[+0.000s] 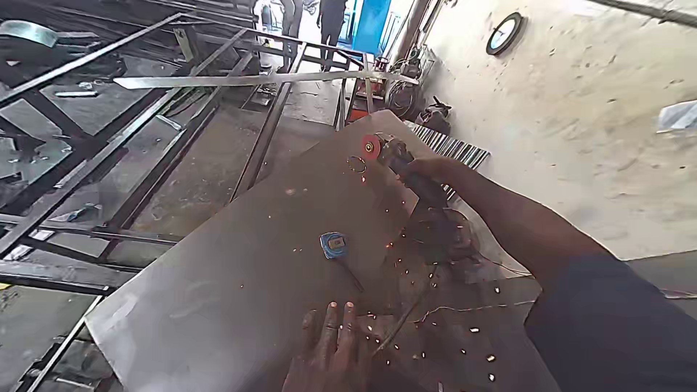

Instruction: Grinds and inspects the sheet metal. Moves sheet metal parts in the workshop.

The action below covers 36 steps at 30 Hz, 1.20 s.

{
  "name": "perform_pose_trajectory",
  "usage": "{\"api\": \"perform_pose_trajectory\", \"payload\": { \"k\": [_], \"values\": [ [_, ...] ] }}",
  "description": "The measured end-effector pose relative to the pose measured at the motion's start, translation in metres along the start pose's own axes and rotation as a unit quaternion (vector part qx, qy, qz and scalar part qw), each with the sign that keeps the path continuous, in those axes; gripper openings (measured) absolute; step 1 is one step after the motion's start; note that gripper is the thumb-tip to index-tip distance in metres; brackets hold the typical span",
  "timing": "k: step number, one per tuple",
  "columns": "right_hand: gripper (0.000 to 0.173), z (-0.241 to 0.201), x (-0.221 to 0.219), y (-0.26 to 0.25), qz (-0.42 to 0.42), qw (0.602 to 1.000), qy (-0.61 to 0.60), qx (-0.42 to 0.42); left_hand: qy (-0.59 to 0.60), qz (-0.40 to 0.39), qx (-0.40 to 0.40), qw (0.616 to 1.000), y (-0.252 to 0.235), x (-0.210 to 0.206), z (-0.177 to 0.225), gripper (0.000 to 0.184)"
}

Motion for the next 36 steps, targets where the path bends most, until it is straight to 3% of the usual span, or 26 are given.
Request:
{"api": "perform_pose_trajectory", "payload": {
  "k": [5,9,11,14,17,18,22,27,28,29,31,33,36],
  "values": [
    [0.044,0.002,0.004,-0.012,-0.049,0.997,0.017,0.052,-0.01,0.01,0.01,1.0,-0.034,0.002,0.021,0.027],
    [0.043,-0.004,0.001,-0.027,-0.115,0.989,0.036,0.085,-0.019,0.006,0.067,0.998,-0.074,-0.014,0.027,0.022],
    [0.039,-0.003,0.004,-0.029,-0.113,0.99,0.04,0.07,-0.052,0.029,0.098,0.993,-0.092,-0.025,0.027,0.017],
    [0.048,-0.003,0.013,-0.037,-0.092,0.994,0.041,0.045,-0.101,0.046,0.141,0.984,-0.116,-0.035,0.02,0.02],
    [0.045,-0.011,0.014,-0.046,-0.117,0.987,0.059,0.09,-0.1,0.026,0.178,0.978,-0.133,-0.042,0.009,0.027],
    [0.042,-0.013,0.017,-0.047,-0.112,0.985,0.076,0.103,-0.094,0.017,0.188,0.977,-0.136,-0.043,0.005,0.028],
    [0.061,-0.03,0.019,-0.06,-0.086,0.973,0.158,0.143,-0.088,-0.004,0.208,0.974,-0.142,-0.053,-0.006,0.025],
    [0.04,-0.041,0.027,-0.054,-0.074,0.965,0.178,0.176,-0.128,-0.001,0.223,0.966,-0.145,-0.054,-0.014,0.028],
    [0.049,-0.042,0.023,-0.051,-0.09,0.965,0.176,0.174,-0.112,-0.016,0.225,0.968,-0.145,-0.054,-0.015,0.028],
    [0.063,-0.044,0.02,-0.054,-0.103,0.969,0.158,0.162,-0.083,-0.057,0.23,0.968,-0.146,-0.054,-0.018,0.029],
    [0.069,-0.046,0.012,-0.065,-0.142,0.969,0.124,0.161,-0.001,-0.156,0.256,0.954,-0.144,-0.055,-0.031,0.03],
    [0.067,-0.049,0.009,-0.077,-0.181,0.966,0.075,0.169,-0.012,-0.111,0.282,0.953,-0.136,-0.054,-0.055,0.019],
    [0.061,-0.053,0.017,-0.08,-0.192,0.968,0.004,0.163,0.001,-0.121,0.311,0.943,-0.125,-0.046,-0.08,0.008]
  ]
}}
Point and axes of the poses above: each hand's wrist, its own y-axis away from the middle knuckle, its own x-axis out of the back of the hand, z = x × y, the point moved 10 cm from there along -y, towards the middle knuckle, and after that the axes turned 12 degrees about -x, right-handed, at the moved point
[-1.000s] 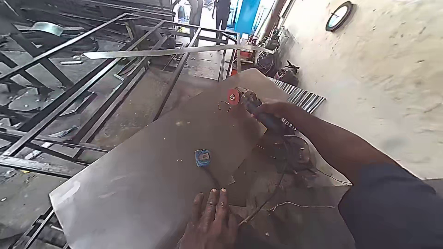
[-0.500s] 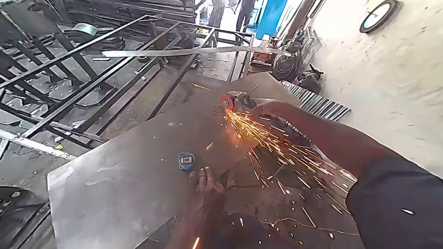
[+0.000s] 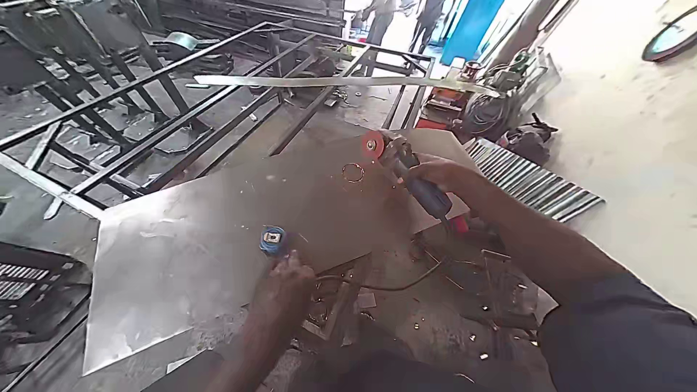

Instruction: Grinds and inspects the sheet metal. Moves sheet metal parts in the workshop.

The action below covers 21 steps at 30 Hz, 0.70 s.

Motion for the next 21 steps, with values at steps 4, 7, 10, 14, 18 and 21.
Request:
{"api": "perform_pose_trajectory", "payload": {
  "k": [4,7,10,14,18,21],
  "values": [
    [0.057,-0.006,0.032,0.011,0.009,0.995,-0.093,0.02,-0.034,-0.015,0.021,0.999,0.009,0.014,-0.003,0.014],
    [0.055,-0.006,0.062,0.03,0.003,0.983,-0.163,0.08,-0.033,-0.019,0.013,0.999,0.011,0.014,0.03,0.028],
    [0.055,0.006,0.088,0.048,-0.016,0.961,-0.241,0.133,0.043,-0.033,-0.026,0.998,-0.009,0.034,0.064,0.072],
    [0.045,0.023,0.118,0.077,-0.032,0.932,-0.313,0.178,-0.021,0.256,-0.049,0.965,-0.07,0.159,0.094,0.073],
    [0.048,0.048,0.149,0.096,-0.006,0.914,-0.362,0.187,-0.017,0.322,-0.023,0.946,-0.172,0.146,0.059,0.067],
    [0.056,0.064,0.156,0.104,-0.03,0.914,-0.358,0.189,0.007,0.166,0.02,0.986,-0.234,0.017,0.017,0.061]
  ]
}}
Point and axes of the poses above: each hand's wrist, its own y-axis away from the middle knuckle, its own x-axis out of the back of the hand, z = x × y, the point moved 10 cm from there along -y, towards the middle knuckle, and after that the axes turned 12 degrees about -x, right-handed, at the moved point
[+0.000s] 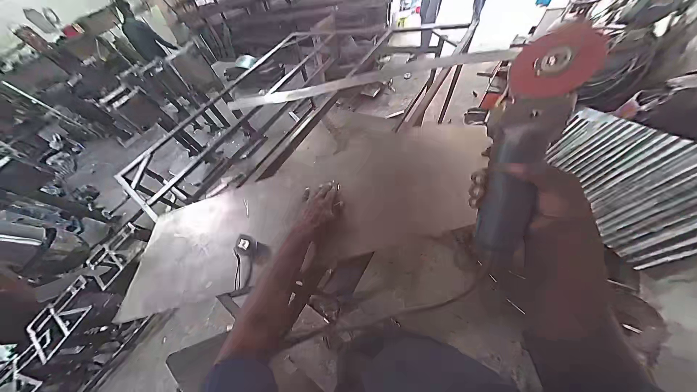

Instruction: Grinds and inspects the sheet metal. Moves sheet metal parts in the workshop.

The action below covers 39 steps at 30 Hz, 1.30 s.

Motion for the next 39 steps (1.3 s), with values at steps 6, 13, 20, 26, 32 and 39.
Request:
{"api": "perform_pose_trajectory", "payload": {
  "k": [6,13,20,26,32,39],
  "values": [
    [0.064,0.009,0.023,0.01,0.034,0.999,-0.001,-0.01,0.124,-0.066,0.028,0.99,0.006,-0.003,-0.005,0.048],
    [0.056,0.023,0.045,0.018,0.062,0.998,-0.014,0.001,0.021,-0.092,0.044,0.995,0.065,0.044,0.022,0.078],
    [0.056,0.026,0.051,0.026,0.043,0.997,-0.054,0.035,-0.095,-0.099,-0.083,0.987,0.033,-0.018,0.156,0.062],
    [0.054,0.026,0.06,0.041,0.067,0.995,-0.061,0.039,-0.125,-0.109,-0.027,0.986,0.023,-0.02,0.13,0.043],
    [0.049,0.034,0.057,0.046,0.081,0.996,-0.043,0.008,-0.1,-0.097,-0.028,0.99,0.013,-0.024,0.091,0.049],
    [0.053,0.036,0.036,0.037,0.059,0.998,-0.014,-0.012,-0.057,-0.071,-0.017,0.996,0.022,-0.018,0.096,0.062]
  ]
}}
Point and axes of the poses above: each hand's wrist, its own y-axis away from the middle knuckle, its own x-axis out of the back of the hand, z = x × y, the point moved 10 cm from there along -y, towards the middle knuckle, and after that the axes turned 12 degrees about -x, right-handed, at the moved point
